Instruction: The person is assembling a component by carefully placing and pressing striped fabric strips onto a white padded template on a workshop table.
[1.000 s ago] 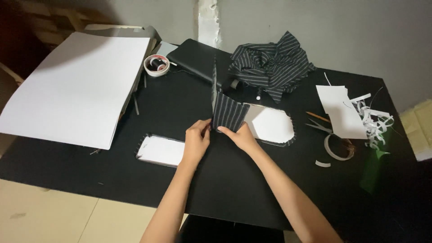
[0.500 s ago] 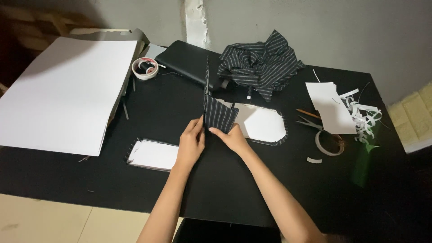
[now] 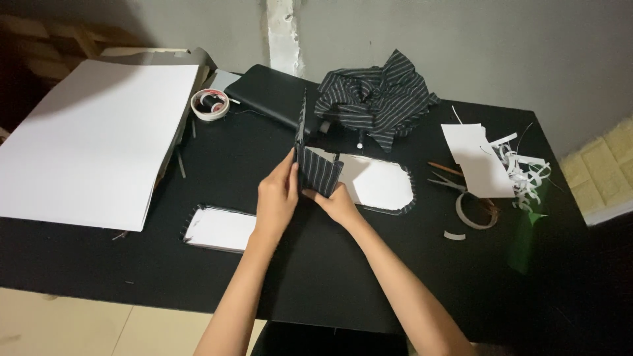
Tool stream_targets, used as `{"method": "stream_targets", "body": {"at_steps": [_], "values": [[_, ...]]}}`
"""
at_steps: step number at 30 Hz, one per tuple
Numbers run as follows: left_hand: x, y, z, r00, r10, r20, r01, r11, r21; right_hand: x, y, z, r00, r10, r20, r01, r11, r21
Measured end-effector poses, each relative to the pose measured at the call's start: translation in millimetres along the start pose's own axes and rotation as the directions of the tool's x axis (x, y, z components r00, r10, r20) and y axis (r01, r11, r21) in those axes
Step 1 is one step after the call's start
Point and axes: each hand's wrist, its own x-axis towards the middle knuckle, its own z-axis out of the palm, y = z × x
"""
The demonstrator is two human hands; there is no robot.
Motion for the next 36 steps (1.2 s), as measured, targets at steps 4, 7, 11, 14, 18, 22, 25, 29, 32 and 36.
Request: {"method": "stream_targets", "body": {"at_steps": [4, 7, 11, 14, 18, 22, 25, 29, 32, 36], "values": [[6.6, -6.8, 4.5, 0.999, 0.020, -0.047, -0.021, 1.000, -0.018, 4.6, 4.1, -0.2, 0.999, -0.032, 0.005, 0.032, 0.999, 0.003], [8.8, -0.1, 3.7, 0.996, -0.009, -0.091, 0.006, 0.999, -0.033, 4.5, 2.5, -0.5, 1.000, -0.022, 0.012, 0.022, 0.999, 0.041], [11.3, -1.0, 2.5, 0.992, 0.005, -0.128, -0.013, 0.998, -0.059, 4.2, 1.4, -1.5, 0.999, -0.045, 0.025, 0.044, 0.998, 0.037], [14.1, 10.8, -2.3, 0.993, 0.014, -0.116, -0.024, 0.996, -0.085, 2.8, -2.7, -2.0, 0.997, -0.062, 0.038, 0.060, 0.997, 0.047], [12.6, 19.2, -5.7, 0.997, 0.016, -0.081, -0.026, 0.991, -0.134, 1.4, -7.7, -1.8, 0.997, -0.070, 0.035, 0.068, 0.996, 0.052], [10.6, 15.7, -7.1, 0.998, 0.004, -0.070, -0.017, 0.984, -0.177, 4.2, 3.6, -1.6, 0.997, -0.070, 0.022, 0.068, 0.995, 0.066], [9.0, 0.9, -3.0, 0.999, 0.025, -0.035, -0.032, 0.981, -0.192, 5.7, 11.4, -1.3, 0.997, -0.067, 0.029, 0.065, 0.996, 0.064], [8.2, -16.9, 3.1, 0.998, 0.057, -0.006, -0.057, 0.984, -0.168, 5.8, 17.8, -1.8, 0.998, -0.049, 0.027, 0.048, 0.997, 0.063], [11.8, 0.3, -8.5, 0.996, 0.091, 0.022, -0.087, 0.985, -0.148, 5.5, 21.4, -1.0, 0.999, -0.038, 0.026, 0.037, 0.998, 0.053], [21.9, 20.7, -23.1, 0.983, 0.173, 0.056, -0.164, 0.977, -0.136, 7.4, 29.9, -0.9, 0.999, 0.003, 0.038, -0.004, 0.999, 0.035]]}}
